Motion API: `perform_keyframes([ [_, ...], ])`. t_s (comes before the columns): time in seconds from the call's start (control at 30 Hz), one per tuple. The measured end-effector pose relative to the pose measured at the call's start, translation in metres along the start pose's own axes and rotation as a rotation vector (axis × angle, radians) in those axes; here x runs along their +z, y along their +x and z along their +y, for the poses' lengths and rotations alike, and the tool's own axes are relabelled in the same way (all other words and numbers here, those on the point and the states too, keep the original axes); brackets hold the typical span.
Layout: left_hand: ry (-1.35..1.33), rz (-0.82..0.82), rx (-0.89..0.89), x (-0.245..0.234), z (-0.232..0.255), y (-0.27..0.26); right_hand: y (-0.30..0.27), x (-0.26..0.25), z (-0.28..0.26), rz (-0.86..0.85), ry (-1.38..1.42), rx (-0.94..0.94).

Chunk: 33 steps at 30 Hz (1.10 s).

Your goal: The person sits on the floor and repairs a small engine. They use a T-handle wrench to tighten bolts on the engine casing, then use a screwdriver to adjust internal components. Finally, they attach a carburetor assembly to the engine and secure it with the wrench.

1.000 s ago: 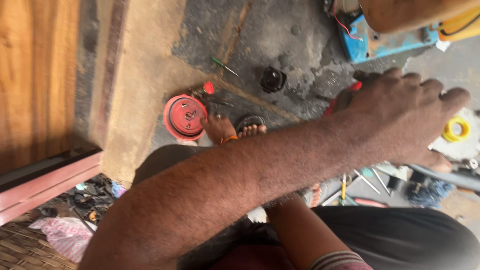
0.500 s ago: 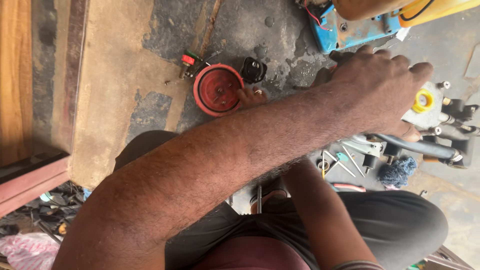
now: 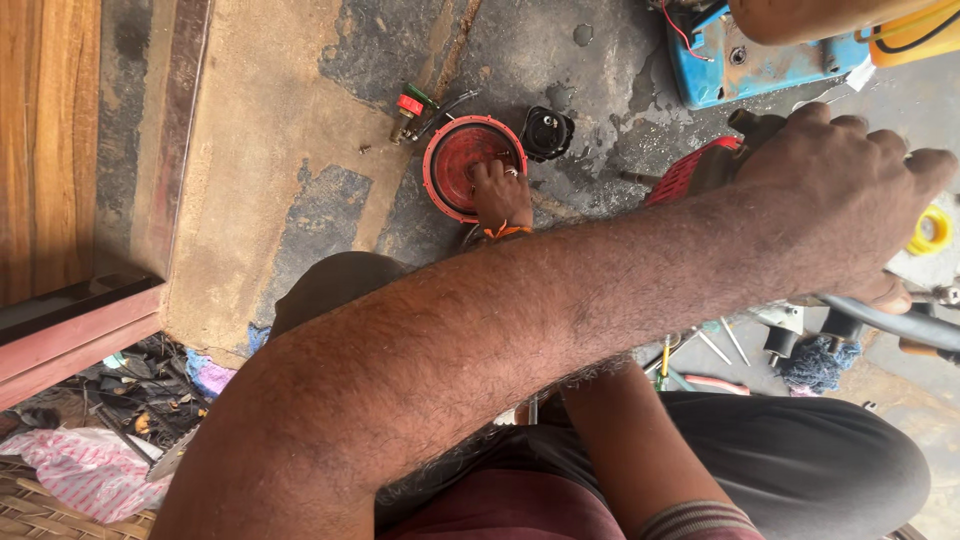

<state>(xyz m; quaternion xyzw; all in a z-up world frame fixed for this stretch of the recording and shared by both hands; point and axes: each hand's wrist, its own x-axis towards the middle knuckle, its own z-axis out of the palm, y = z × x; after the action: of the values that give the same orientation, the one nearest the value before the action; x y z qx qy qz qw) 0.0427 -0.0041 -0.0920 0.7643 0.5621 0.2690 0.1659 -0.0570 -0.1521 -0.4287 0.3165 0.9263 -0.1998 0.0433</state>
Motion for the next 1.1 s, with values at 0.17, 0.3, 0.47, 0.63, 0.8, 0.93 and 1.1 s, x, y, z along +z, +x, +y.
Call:
perform_keyframes([
  [0.17, 0.019, -0.096, 0.006, -0.024, 0.001, -0.004, -0.005, -0.008, 0.002, -0.044, 0.081, -0.012],
  [0.3, 0.081, -0.194, 0.05, -0.053, 0.002, -0.003, -0.019, -0.056, -0.007, -0.062, 0.277, 0.228],
  [0.47, 0.112, -0.405, -0.022, -0.066, 0.007, 0.004, -0.123, -0.14, -0.002, -0.121, 1.134, 0.433],
  [0.63, 0.03, -0.326, 0.059, -0.071, 0.0, 0.0, -0.209, -0.241, -0.002, -0.237, 1.739, 0.457],
  [0.8, 0.067, -0.304, 0.101, -0.07, -0.002, 0.003, -0.282, -0.338, 0.016, -0.006, 1.752, 0.565],
  [0.93, 0.141, -0.395, 0.0, -0.073, 0.004, 0.003, -0.326, -0.372, 0.045, 0.234, 1.852, 0.513],
  [1.1, 0.122, -0.394, -0.003, -0.079, 0.008, 0.001, -0.327, -0.363, 0.08, 0.578, 1.553, 0.573],
])
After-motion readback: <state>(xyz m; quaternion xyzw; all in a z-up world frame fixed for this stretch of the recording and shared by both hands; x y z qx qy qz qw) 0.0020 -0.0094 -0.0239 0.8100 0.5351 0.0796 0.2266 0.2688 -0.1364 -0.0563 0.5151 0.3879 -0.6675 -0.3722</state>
